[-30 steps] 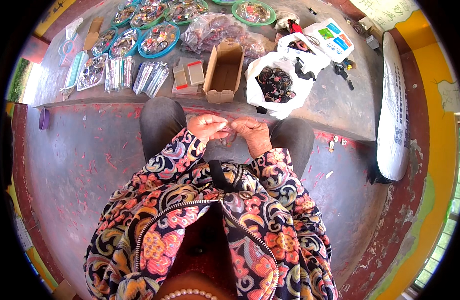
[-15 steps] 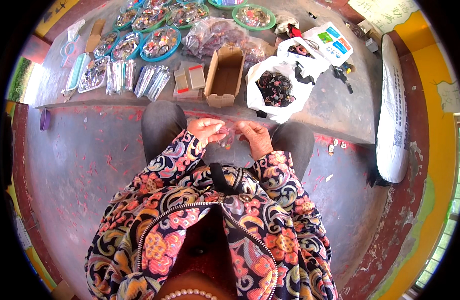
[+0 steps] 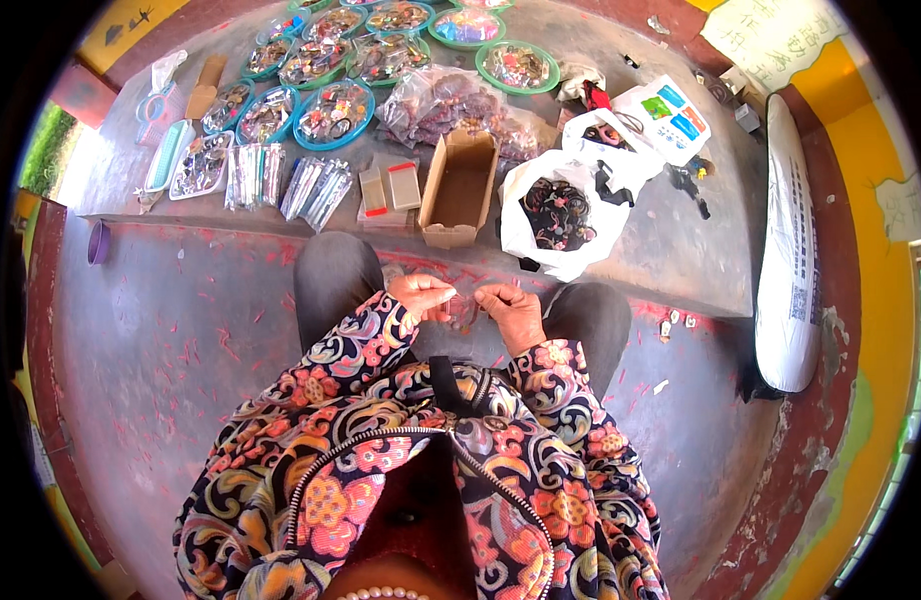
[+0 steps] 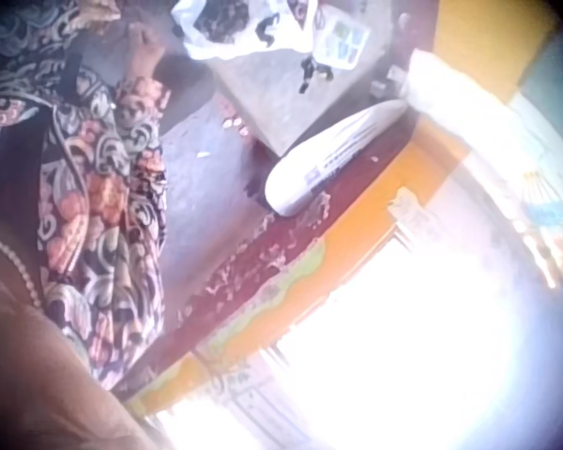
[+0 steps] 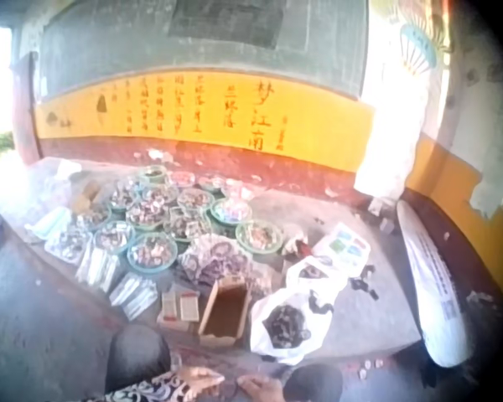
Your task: The person sits on the floor and assembles hair accessories by hand. They pick up small black hair ties and red plastic clips, attach the clips to the ties, and place the finished items into a small cardboard box.
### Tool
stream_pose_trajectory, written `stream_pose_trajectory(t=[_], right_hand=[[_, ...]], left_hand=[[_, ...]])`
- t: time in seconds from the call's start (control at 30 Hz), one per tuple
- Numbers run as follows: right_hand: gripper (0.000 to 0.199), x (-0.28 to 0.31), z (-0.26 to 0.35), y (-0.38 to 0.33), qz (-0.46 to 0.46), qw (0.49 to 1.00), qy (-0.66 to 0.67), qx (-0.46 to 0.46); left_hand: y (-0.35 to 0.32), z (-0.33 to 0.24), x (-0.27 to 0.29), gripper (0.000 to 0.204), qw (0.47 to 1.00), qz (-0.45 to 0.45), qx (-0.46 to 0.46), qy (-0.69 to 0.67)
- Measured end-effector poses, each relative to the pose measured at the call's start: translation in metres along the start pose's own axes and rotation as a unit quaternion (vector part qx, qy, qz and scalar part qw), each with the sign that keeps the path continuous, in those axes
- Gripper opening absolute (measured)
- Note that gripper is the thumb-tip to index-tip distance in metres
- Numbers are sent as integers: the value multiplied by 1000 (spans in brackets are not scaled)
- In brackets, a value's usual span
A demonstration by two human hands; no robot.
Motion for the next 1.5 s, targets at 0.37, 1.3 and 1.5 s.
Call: stream_pose_trajectory(t=[0.37,1.3,1.5], right_hand=[[15,7,27,46,67,987,-145,-29],[21,2,-16,60,185,823,-527,101],[17,4,-11,60,177,824,-528,105]], left_hand=[[25,17,47,29,991,-134,-24,-13],[167,-69,282,21,712,-552,-5,433],[151,-58,227,29,750,-582,-31,312]])
Point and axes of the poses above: each hand's wrist, its own y-axis towards the middle knuckle, its own x-axis out of the back of the hand, z = x × y, the point moved 4 cm from there along y, towards the middle knuckle, and after that the axes turned 5 degrees about -y, right-handed, at the moved point
